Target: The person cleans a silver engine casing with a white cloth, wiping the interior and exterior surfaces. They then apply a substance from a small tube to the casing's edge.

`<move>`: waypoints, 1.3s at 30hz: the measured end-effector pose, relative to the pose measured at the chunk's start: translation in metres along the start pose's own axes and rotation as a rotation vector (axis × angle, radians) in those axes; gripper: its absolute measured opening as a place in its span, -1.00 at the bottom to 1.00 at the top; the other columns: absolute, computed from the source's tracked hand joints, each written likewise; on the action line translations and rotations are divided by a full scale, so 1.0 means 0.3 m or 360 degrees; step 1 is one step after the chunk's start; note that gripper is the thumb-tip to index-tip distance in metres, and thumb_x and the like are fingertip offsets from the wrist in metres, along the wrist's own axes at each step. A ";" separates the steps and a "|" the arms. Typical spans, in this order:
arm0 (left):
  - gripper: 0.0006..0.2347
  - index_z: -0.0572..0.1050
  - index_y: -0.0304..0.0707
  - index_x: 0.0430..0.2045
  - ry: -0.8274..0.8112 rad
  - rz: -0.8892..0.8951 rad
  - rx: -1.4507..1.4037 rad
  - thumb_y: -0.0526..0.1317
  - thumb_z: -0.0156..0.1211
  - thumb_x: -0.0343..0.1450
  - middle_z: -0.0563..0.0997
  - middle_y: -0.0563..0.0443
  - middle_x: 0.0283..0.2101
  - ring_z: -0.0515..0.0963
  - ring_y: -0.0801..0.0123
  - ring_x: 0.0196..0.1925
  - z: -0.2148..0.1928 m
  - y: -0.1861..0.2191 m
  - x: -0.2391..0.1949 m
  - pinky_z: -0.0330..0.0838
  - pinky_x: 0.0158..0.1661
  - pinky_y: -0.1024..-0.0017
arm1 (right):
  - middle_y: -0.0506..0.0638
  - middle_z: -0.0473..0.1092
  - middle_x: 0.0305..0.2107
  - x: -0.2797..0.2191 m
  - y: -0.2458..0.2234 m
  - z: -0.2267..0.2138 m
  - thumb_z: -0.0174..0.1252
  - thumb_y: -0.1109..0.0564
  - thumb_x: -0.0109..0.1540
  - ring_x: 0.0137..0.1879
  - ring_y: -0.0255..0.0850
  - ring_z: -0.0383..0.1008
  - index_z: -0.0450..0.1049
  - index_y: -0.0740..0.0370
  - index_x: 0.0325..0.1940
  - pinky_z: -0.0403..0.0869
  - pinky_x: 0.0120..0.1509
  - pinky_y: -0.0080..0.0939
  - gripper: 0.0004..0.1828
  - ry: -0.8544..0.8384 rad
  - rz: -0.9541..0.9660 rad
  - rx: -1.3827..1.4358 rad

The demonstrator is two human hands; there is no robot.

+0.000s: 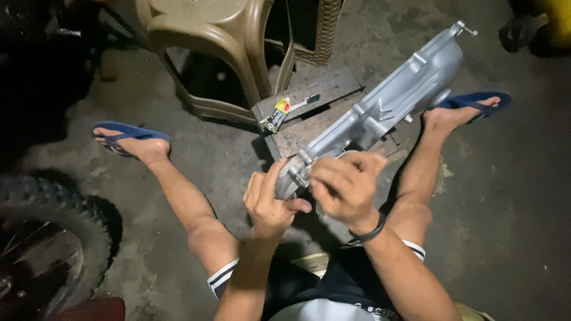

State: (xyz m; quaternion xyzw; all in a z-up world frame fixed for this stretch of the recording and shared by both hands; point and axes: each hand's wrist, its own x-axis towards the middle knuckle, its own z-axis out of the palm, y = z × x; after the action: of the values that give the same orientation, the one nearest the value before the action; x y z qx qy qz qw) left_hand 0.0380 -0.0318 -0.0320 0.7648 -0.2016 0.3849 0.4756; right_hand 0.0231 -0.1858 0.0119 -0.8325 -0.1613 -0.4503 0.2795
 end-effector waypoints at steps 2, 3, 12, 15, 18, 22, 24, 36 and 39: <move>-0.24 0.60 -0.41 -0.07 0.0002 -0.0007 0.0002 0.42 0.03 0.28 0.38 -0.02 -0.51 0.42 0.23 -0.56 -0.003 0.001 -0.003 0.43 -0.43 0.37 | -0.16 0.55 -0.37 0.001 0.054 0.001 0.20 -0.05 0.29 -0.25 -0.09 0.34 0.64 -0.04 -0.29 0.20 0.02 -0.12 -0.83 0.0038 0.0079 -0.0047; -0.24 0.60 -0.41 -0.05 0.0006 -0.0008 0.0003 0.42 -0.01 0.30 0.39 -0.01 -0.49 0.43 0.25 -0.56 -0.003 0.000 0.000 0.43 -0.43 0.38 | -0.16 0.54 -0.38 0.006 0.083 0.002 0.20 -0.01 0.30 -0.25 -0.11 0.33 0.64 -0.01 -0.27 0.19 0.03 -0.16 -0.85 0.0083 0.0155 -0.0096; -0.22 0.61 -0.42 -0.05 0.0039 -0.0042 -0.0048 0.43 -0.08 0.32 0.36 0.00 -0.51 0.41 0.27 -0.56 0.000 0.005 -0.010 0.40 -0.43 0.39 | -0.09 0.52 -0.41 -0.022 0.061 0.056 0.19 -0.02 0.29 -0.24 -0.06 0.29 0.63 0.03 -0.38 0.32 0.05 -0.11 -0.78 0.0238 -0.0021 0.0056; -0.24 0.61 -0.41 -0.06 0.0001 -0.0040 0.0060 0.42 -0.14 0.35 0.39 0.01 -0.49 0.44 0.29 -0.55 -0.002 0.022 0.022 0.41 -0.44 0.41 | -0.01 0.50 -0.37 -0.005 0.030 0.042 0.16 0.11 0.32 -0.20 0.01 0.34 0.58 0.15 -0.29 0.34 0.04 -0.09 -0.85 0.0238 0.0280 0.0123; -0.24 0.62 -0.41 -0.07 0.0018 -0.0001 0.0118 0.41 -0.15 0.35 0.38 -0.02 -0.52 0.44 0.24 -0.56 -0.004 0.022 0.010 0.41 -0.45 0.37 | -0.05 0.52 -0.35 -0.034 -0.057 0.067 0.23 0.06 0.22 -0.15 -0.02 0.33 0.61 0.04 -0.37 0.30 0.11 -0.09 -0.89 0.0184 0.0169 0.0073; -0.22 0.62 -0.40 -0.07 0.0006 -0.0002 0.0084 0.43 -0.16 0.34 0.38 -0.01 -0.51 0.45 0.23 -0.56 0.000 -0.009 -0.018 0.43 -0.42 0.38 | -0.17 0.53 -0.38 -0.001 -0.008 0.051 0.20 -0.02 0.23 -0.15 -0.11 0.31 0.65 -0.05 -0.40 0.26 0.07 -0.15 -0.83 0.0193 0.0016 0.0100; -0.25 0.60 -0.40 -0.04 -0.0017 -0.0050 0.0003 0.40 -0.11 0.35 0.41 -0.01 -0.47 0.46 0.22 -0.51 -0.009 0.002 -0.012 0.43 -0.39 0.37 | -0.10 0.51 -0.41 0.005 0.028 0.044 0.15 -0.01 0.31 -0.16 -0.07 0.35 0.62 0.05 -0.36 0.24 0.11 -0.13 -0.77 0.0238 0.0166 0.0007; -0.27 0.61 -0.37 -0.03 -0.0048 -0.0104 0.0024 0.39 -0.04 0.32 0.38 -0.02 -0.49 0.45 0.22 -0.54 -0.016 0.029 -0.006 0.40 -0.43 0.36 | -0.11 0.51 -0.38 -0.016 0.028 0.026 0.18 0.02 0.28 -0.12 -0.09 0.36 0.61 0.02 -0.36 0.24 0.18 -0.12 -0.83 0.0168 0.0165 -0.0096; -0.29 0.61 -0.38 -0.03 0.0010 -0.0127 0.0025 0.36 0.05 0.31 0.40 0.01 -0.50 0.39 0.31 -0.57 -0.006 0.009 -0.004 0.37 -0.44 0.40 | 0.08 0.50 -0.35 -0.038 0.090 -0.075 0.20 0.21 0.31 -0.14 0.00 0.43 0.58 0.23 -0.25 0.36 0.06 -0.08 -0.92 0.0251 0.0558 0.0014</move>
State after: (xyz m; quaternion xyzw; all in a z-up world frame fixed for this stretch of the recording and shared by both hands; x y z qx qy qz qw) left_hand 0.0347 -0.0315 -0.0309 0.7747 -0.1665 0.3695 0.4853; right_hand 0.0161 -0.2211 0.0036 -0.8088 0.0065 -0.4578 0.3691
